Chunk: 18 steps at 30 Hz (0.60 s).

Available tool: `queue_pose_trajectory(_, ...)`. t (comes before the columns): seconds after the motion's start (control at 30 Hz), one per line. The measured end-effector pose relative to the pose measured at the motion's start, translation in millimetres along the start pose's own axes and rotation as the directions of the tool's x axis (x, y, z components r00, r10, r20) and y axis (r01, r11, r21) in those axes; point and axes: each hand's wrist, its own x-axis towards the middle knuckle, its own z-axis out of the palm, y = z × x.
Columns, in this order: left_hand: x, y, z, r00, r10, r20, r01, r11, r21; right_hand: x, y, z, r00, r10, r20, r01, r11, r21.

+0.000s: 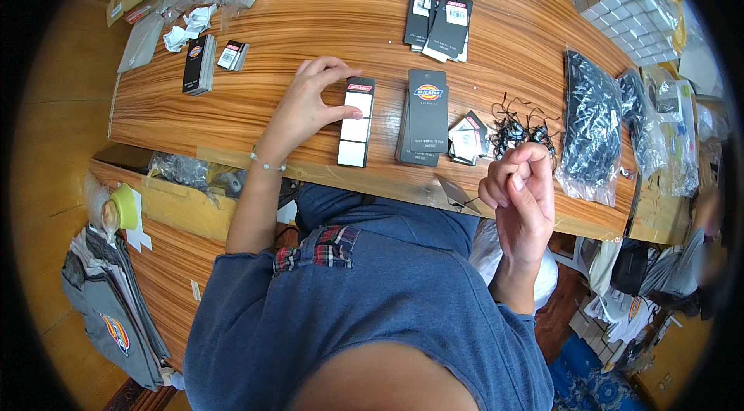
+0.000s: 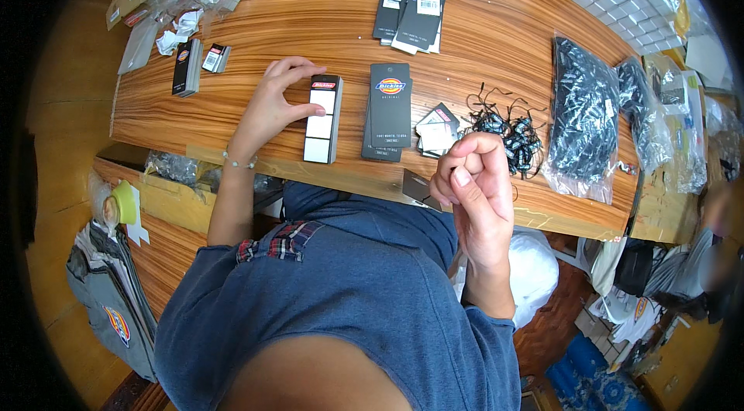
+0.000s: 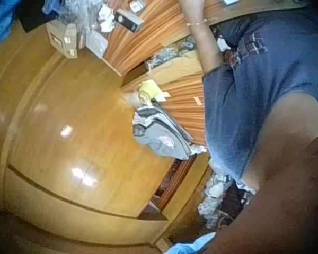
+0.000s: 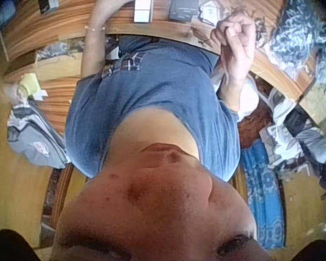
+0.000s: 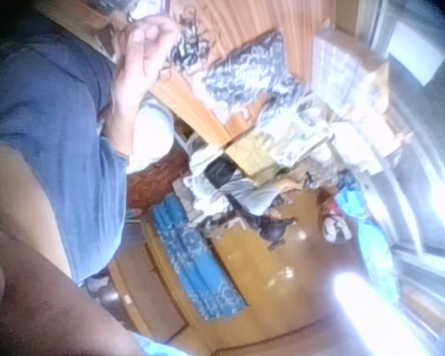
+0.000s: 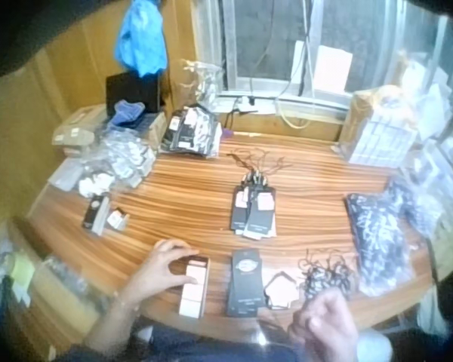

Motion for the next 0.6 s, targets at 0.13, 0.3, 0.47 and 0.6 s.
queue_pose_trajectory(0.13, -2.0, -0.2, 0.2, 0.982, -0.19, 0.023, 0.188, 0.937, -0.294, -2.4, 1.0, -2.0, 0.998, -0.058, 0.029, 0.06, 0.995, -0.074)
queue_pose_trajectory(0.3, -5.5, 46.9, -15.9, 0.946, -0.256, 0.198, 0.31, 0.548, -0.777, -5.7, -3.9, 3.6, 0.996, -0.083, 0.015, 0.083, 0.933, -0.351)
queue_pose_trajectory(0.47, 0.8, 96.9, -0.2, 0.991, -0.032, 0.127, 0.112, 0.717, -0.688, -0.1, -6.5, 13.7, 0.993, -0.117, 0.029, 0.118, 0.897, -0.427)
queue_pose_trajectory(0.6, 11.6, 122.4, 17.9, 0.994, 0.039, 0.105, 0.039, 0.754, -0.656, 1.9, 0.8, 11.1, 0.957, -0.282, -0.072, 0.2, 0.817, -0.54)
